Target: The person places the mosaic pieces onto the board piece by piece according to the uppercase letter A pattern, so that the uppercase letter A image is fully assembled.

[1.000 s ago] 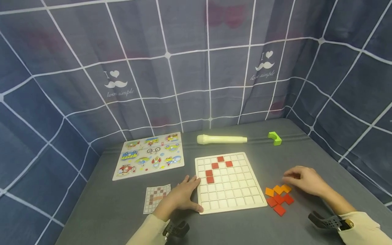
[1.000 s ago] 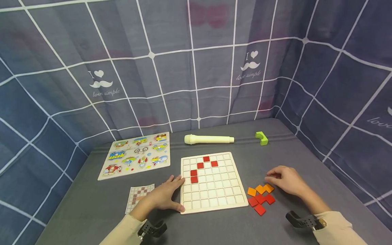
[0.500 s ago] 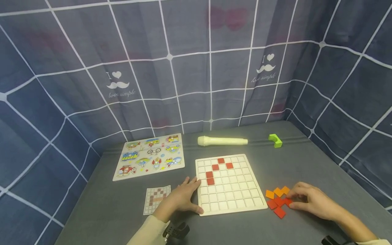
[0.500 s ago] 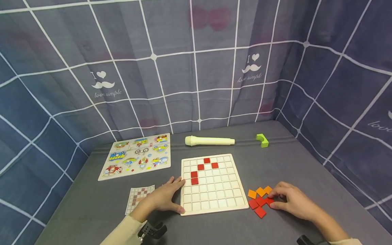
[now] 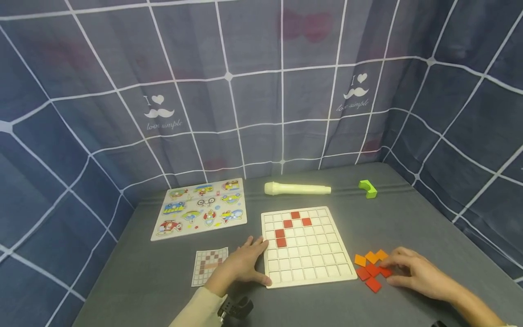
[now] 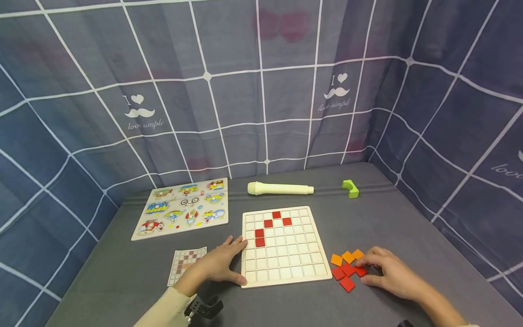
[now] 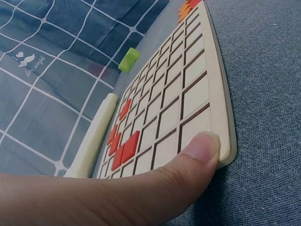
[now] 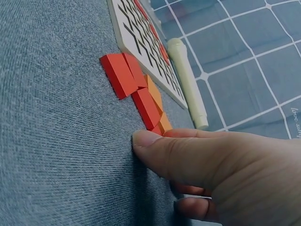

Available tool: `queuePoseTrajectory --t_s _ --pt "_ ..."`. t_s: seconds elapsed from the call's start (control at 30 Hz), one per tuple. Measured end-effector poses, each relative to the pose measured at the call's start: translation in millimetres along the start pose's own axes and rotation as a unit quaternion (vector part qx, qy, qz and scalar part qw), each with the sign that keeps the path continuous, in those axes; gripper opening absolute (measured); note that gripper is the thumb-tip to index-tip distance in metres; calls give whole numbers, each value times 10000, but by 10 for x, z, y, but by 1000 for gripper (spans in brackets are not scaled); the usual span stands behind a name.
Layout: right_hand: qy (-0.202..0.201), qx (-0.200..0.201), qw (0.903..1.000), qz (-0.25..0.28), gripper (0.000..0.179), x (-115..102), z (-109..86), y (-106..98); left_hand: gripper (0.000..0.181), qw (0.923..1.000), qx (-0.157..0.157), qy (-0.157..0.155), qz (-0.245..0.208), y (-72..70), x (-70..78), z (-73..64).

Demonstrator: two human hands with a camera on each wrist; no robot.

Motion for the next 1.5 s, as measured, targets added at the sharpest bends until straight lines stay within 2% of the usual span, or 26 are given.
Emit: queuePoseTrajectory --t_s 0.17,0.33,0.5,0.77,1.0,1.17,1.5 --pt "159 -194 9996 91 27 52 -3 10 106 10000 20 -18 23 -5 -3 -2" --pt "103 -163 9994 278 33 110 -38 -22 106 10000 4 -45 42 -24 -4 4" --pt "5 -137 9993 345 30 105 -30 -53 105 10000 37 -61 52 -44 11 9" --pt "-51 266 9996 105 30 82 -34 -83 106 10000 12 -29 43 -83 31 3" --pt "480 984 9940 -38 34 19 3 -150 106 10000 20 -18 86 -109 44 13" --pt "206 1198 9924 -167 40 -82 75 -145 107 10000 2 -51 34 -59 34 13" --pt "-363 1123 9929 -151 42 -318 362 -19 107 9999 -48 -87 59 10 -1 9"
Point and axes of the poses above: each hand's wrist, its own z-axis towards the middle knuckle, its own y-axis out of the palm, x = y × z, the point moved 5 cm from there along z, towards the middle knuckle, and after that the axes turned 4 degrees about x, right-handed, at the moved point
